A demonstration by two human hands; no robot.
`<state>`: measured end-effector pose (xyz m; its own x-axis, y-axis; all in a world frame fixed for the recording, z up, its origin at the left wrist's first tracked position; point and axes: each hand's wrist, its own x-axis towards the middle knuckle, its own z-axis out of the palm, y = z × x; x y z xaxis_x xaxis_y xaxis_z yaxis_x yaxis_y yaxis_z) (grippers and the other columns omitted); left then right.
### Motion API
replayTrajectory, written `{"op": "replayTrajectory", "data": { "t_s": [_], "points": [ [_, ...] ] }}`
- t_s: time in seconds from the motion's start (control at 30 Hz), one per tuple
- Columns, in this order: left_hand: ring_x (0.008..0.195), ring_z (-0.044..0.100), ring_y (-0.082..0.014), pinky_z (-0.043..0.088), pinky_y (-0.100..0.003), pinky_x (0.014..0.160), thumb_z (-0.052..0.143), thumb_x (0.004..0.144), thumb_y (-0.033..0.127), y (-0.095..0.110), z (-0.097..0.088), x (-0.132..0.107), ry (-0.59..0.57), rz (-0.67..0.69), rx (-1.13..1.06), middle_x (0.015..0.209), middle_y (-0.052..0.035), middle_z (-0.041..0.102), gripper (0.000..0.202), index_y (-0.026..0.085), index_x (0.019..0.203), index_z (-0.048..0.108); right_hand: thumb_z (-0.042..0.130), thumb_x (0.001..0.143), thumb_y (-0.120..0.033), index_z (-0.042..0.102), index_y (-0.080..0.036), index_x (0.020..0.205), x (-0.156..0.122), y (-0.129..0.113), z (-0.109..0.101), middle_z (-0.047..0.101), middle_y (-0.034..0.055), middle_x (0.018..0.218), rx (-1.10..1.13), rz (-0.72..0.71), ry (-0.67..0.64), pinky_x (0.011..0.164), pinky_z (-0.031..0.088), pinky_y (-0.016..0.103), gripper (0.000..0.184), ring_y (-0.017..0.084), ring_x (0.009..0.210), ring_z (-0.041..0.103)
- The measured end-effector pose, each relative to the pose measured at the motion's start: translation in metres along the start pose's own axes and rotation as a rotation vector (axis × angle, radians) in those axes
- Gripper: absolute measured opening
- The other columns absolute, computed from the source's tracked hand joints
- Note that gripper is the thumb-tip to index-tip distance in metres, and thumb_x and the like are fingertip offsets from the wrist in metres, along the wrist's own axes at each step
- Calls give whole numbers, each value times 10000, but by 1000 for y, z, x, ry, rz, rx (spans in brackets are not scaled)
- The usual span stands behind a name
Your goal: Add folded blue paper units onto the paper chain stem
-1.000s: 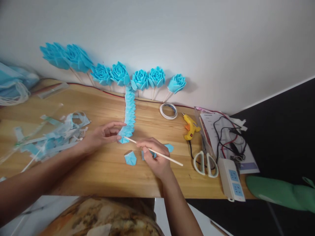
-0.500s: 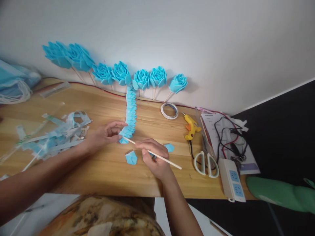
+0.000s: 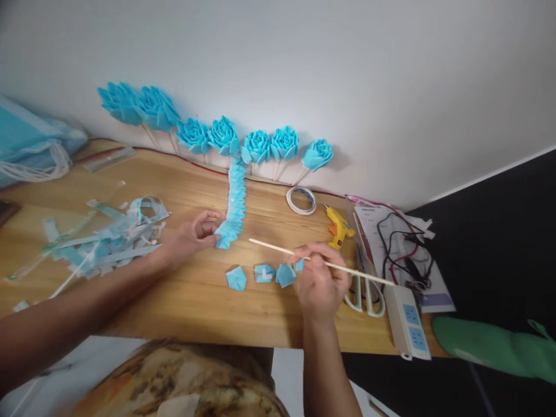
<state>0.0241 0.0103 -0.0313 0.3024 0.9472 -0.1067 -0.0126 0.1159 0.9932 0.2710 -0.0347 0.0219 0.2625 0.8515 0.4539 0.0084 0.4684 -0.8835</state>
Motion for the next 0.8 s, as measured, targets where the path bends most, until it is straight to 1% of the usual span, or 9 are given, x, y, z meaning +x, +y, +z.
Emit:
{"op": "replayTrajectory", "data": {
  "t_s": [0.03, 0.1, 0.2, 0.3, 0.37, 0.47, 0.57, 0.7, 0.8],
  "points": [
    [626, 567, -114, 399, -234, 614, 651, 733, 265, 0, 0, 0, -5, 1, -16, 671, 49, 603, 457, 164, 1137, 463, 529, 869, -184, 704, -280, 961, 4, -8, -1, 640, -25, 659, -53, 2, -4, 588, 492, 298, 220, 136, 570, 591],
    [659, 599, -122, 442, -255, 677, 650, 751, 270, 2, 0, -1, -11, 3, -38, 696, 45, 625, 500, 162, 1195, 447, 511, 907, -233, 693, -256, 1025, 11, -22, -1, 567, -31, 568, -229, 37, -101, 599, 486, 303, 218, 145, 560, 574],
    [701, 624, -132, 475, -277, 727, 659, 760, 276, 5, 2, -2, -19, -6, -66, 747, 29, 653, 549, 156, 1247, 435, 453, 951, -280, 655, -227, 1155, 22, -32, 5, 541, -34, 552, -528, 180, -386, 588, 460, 281, 291, 142, 565, 567],
    [717, 628, -135, 487, -282, 734, 668, 765, 285, 8, 2, -4, -15, -18, -99, 783, 11, 666, 545, 146, 1243, 446, 437, 943, -271, 613, -233, 1212, 29, -21, 19, 673, -5, 758, -639, 304, -667, 602, 451, 260, 324, 120, 612, 595],
    [718, 629, -133, 492, -286, 740, 671, 770, 290, 8, 2, -4, -14, -25, -115, 804, 5, 669, 546, 143, 1245, 446, 467, 911, -263, 597, -227, 1197, 31, -7, 31, 701, 11, 896, -588, 404, -750, 645, 469, 264, 315, 118, 661, 615],
    [718, 625, -129, 493, -282, 737, 673, 768, 292, 8, 3, -4, -19, -24, -124, 809, 8, 665, 554, 142, 1251, 446, 565, 831, -258, 551, -189, 1189, 32, 13, 47, 666, 0, 854, -448, 566, -713, 686, 479, 274, 365, 114, 666, 596],
    [723, 622, -126, 487, -271, 726, 675, 762, 282, 9, 4, -5, -17, -16, -128, 796, 13, 661, 553, 138, 1247, 453, 621, 774, -242, 513, -172, 1228, 31, 21, 57, 613, -30, 766, -321, 680, -667, 668, 456, 261, 472, 109, 660, 561],
    [705, 612, -120, 475, -256, 699, 676, 760, 263, 8, 4, -5, -20, -5, -131, 746, 27, 645, 540, 133, 1239, 463, 631, 752, -217, 492, -194, 1288, 29, 16, 65, 592, -40, 758, -277, 805, -667, 595, 390, 234, 554, 95, 631, 509],
    [708, 610, -120, 468, -252, 687, 672, 757, 256, 7, 5, -5, -27, 11, -134, 744, 30, 640, 535, 141, 1237, 465, 644, 749, -258, 507, -233, 1308, 29, 11, 69, 592, -34, 788, -301, 859, -643, 526, 302, 216, 576, 91, 633, 489]
  ]
}}
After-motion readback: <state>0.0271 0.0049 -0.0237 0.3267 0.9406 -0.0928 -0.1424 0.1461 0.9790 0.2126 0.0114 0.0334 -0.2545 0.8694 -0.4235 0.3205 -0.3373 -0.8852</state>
